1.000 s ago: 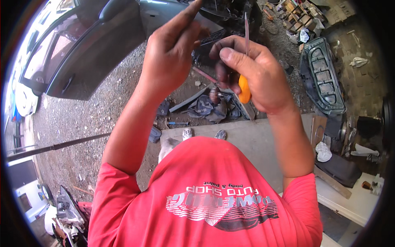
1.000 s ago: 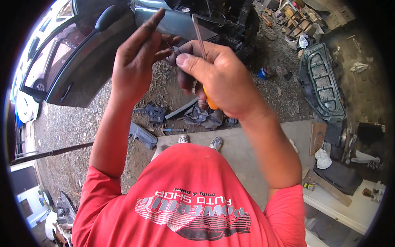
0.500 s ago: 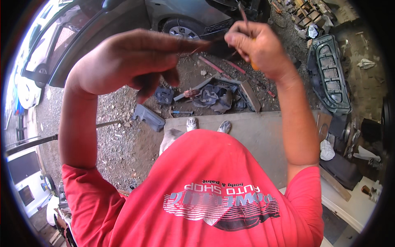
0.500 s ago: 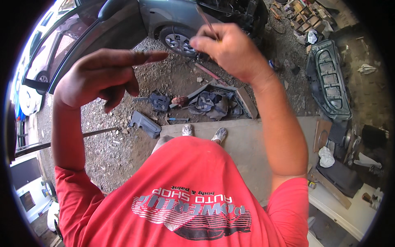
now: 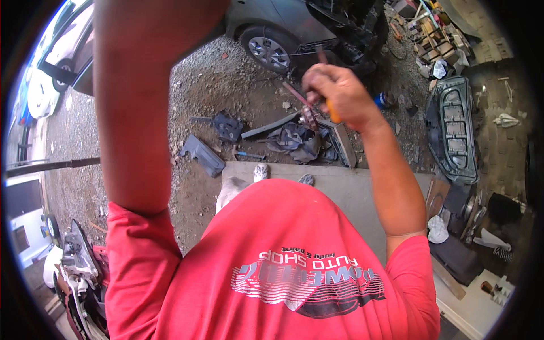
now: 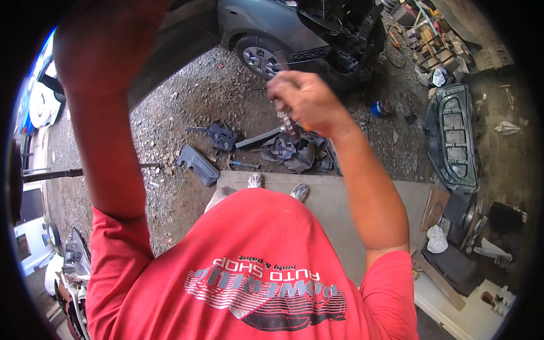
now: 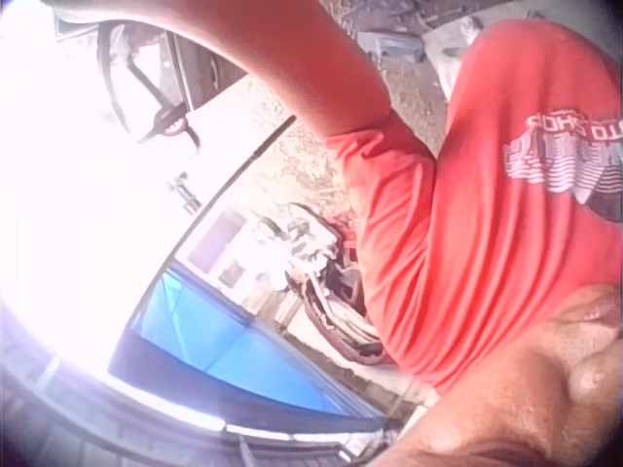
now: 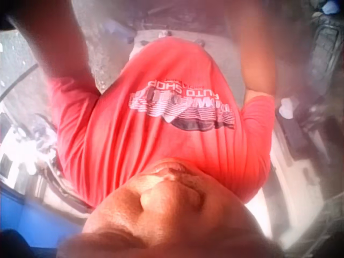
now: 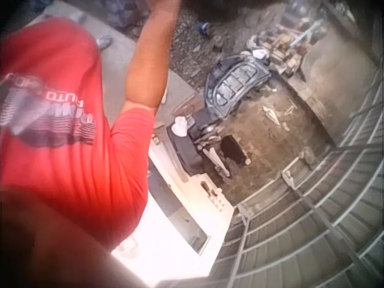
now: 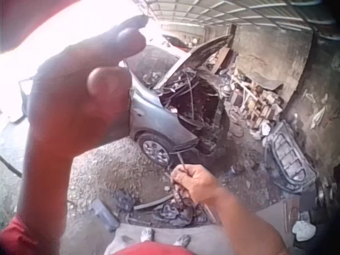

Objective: The person cleans an alternator rotor using a small screwdriver, straightens copper wire by hand, and scrapes around the center shaft of the rotor with the screwdriver.

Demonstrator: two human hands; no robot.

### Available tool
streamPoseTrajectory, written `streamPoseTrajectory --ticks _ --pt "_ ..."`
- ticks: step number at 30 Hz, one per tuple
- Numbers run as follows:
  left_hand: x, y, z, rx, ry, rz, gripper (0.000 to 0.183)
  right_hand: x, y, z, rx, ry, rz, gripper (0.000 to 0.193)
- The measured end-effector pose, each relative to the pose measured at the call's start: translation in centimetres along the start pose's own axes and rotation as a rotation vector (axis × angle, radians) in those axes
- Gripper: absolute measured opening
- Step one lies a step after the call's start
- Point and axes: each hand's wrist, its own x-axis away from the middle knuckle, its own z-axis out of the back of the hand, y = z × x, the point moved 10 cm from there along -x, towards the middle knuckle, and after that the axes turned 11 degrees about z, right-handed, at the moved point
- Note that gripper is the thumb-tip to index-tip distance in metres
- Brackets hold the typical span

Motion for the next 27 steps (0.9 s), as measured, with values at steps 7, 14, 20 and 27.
streamPoseTrajectory --ticks 7,14,20,27 --pt "5.1 -12.1 2.1 -1.259 -0.254 0.924 0.045 -0.3 -7.8 6.1 0.096 0.076 0.231 0.021" --pt "-0.4 -5.1 -0.3 -0.553 0.449 0.068 0.042 -0.2 -7.0 -1.2 -0.012 -0.081 0.215 0.017" --pt "0.6 -7.8 -4.3 -0.397 -0.133 0.483 0.034 0.1 -2.9 -0.7 0.079 -0.227 0.002 0.027" --pt "3.0 -8.2 -3.3 -0.621 -0.164 0.684 0.042 1.2 -7.2 -2.0 0.134 -0.245 0.137 0.027"
